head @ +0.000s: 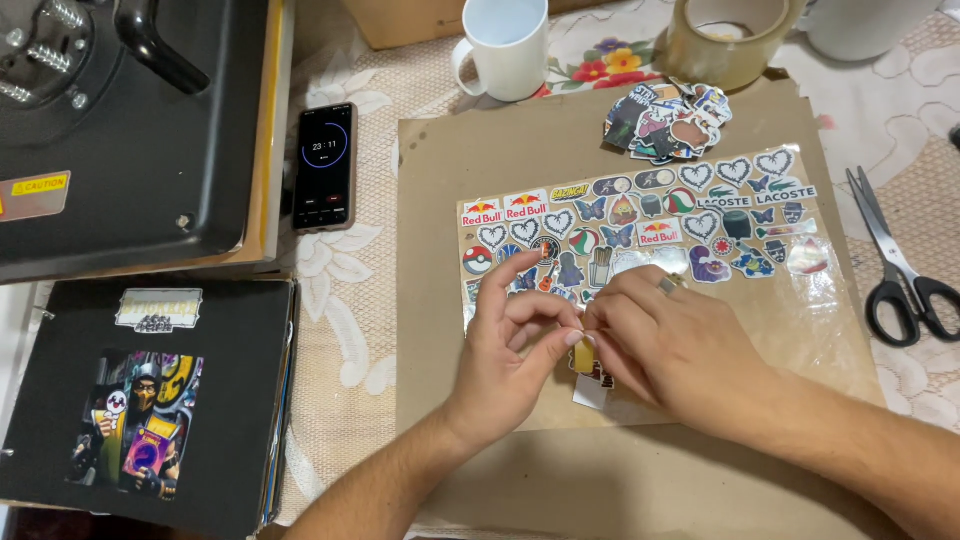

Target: Cutting stickers from a sheet and peeling off the backing

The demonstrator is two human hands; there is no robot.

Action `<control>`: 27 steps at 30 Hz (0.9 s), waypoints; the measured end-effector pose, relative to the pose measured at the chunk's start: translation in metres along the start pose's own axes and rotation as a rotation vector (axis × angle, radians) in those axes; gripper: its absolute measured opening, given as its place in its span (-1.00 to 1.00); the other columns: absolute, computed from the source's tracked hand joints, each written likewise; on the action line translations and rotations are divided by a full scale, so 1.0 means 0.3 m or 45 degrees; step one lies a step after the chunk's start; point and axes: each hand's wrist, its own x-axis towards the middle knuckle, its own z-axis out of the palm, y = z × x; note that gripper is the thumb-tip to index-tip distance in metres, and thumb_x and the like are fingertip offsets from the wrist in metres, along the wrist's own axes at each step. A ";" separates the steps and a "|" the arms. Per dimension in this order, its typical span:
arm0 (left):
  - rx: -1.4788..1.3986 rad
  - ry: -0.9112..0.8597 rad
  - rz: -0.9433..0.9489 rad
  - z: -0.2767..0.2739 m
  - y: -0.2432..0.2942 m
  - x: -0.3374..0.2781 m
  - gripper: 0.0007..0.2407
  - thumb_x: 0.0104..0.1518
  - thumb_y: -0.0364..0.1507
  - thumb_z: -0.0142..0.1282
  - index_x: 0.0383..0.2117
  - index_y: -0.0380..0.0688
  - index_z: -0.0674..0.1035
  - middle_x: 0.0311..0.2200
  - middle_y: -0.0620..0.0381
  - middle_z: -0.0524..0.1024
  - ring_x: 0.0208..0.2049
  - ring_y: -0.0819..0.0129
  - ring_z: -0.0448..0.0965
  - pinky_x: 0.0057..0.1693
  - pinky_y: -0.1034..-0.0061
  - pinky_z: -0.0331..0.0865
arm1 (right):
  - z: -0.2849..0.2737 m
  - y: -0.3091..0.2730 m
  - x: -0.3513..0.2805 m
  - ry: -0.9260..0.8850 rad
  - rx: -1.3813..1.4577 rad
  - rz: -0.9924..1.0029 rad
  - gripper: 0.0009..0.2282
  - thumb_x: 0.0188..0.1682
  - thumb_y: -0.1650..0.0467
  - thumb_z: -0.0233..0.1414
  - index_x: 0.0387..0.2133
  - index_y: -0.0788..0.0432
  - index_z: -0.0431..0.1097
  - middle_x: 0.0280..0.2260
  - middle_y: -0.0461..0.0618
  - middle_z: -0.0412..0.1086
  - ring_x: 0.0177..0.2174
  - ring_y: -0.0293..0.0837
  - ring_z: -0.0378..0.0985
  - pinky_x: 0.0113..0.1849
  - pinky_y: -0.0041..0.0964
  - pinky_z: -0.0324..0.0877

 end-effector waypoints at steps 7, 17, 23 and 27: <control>0.248 -0.054 0.281 -0.012 -0.010 0.000 -0.48 0.20 -0.65 0.09 0.25 -0.22 0.12 -0.34 0.01 0.52 -0.20 0.29 0.55 0.07 0.46 0.48 | 0.006 0.001 0.002 -0.109 0.511 0.271 -0.94 0.04 0.37 -0.04 -0.37 0.08 0.26 -0.38 -0.11 0.35 -0.38 -0.06 0.39 -0.43 -0.15 0.29; 0.119 0.075 0.294 -0.006 -0.025 -0.004 -0.43 0.12 -0.63 0.18 0.23 -0.32 0.13 -0.35 0.01 0.54 -0.12 0.22 0.57 0.11 0.37 0.49 | -0.027 -0.036 0.002 -0.021 0.974 0.390 -0.85 -0.13 0.36 0.21 -0.62 0.11 0.44 -0.74 -0.17 0.28 -0.68 -0.25 0.30 -0.59 -0.35 0.24; -0.248 -0.092 0.097 -0.031 0.000 0.009 -0.64 0.18 -0.49 0.16 0.11 -0.23 0.40 -0.37 0.20 0.35 -0.26 0.48 0.41 0.08 0.50 0.42 | -0.157 0.174 -0.104 -0.180 -0.204 0.529 -0.80 0.03 0.14 0.04 -0.48 -0.12 0.47 -0.46 -0.29 0.49 -0.52 -0.14 0.56 -0.50 -0.23 0.31; -0.307 -0.155 -0.033 -0.021 0.024 0.003 -0.81 0.13 -0.46 0.24 -0.17 -0.22 0.59 -0.48 0.20 0.50 -0.44 0.55 0.42 -0.24 0.69 0.32 | -0.001 0.816 -0.460 -0.023 -0.726 0.906 -0.66 0.22 0.17 0.17 -0.47 0.12 0.44 -0.55 0.09 0.36 -0.40 0.05 0.47 -0.24 -0.15 0.35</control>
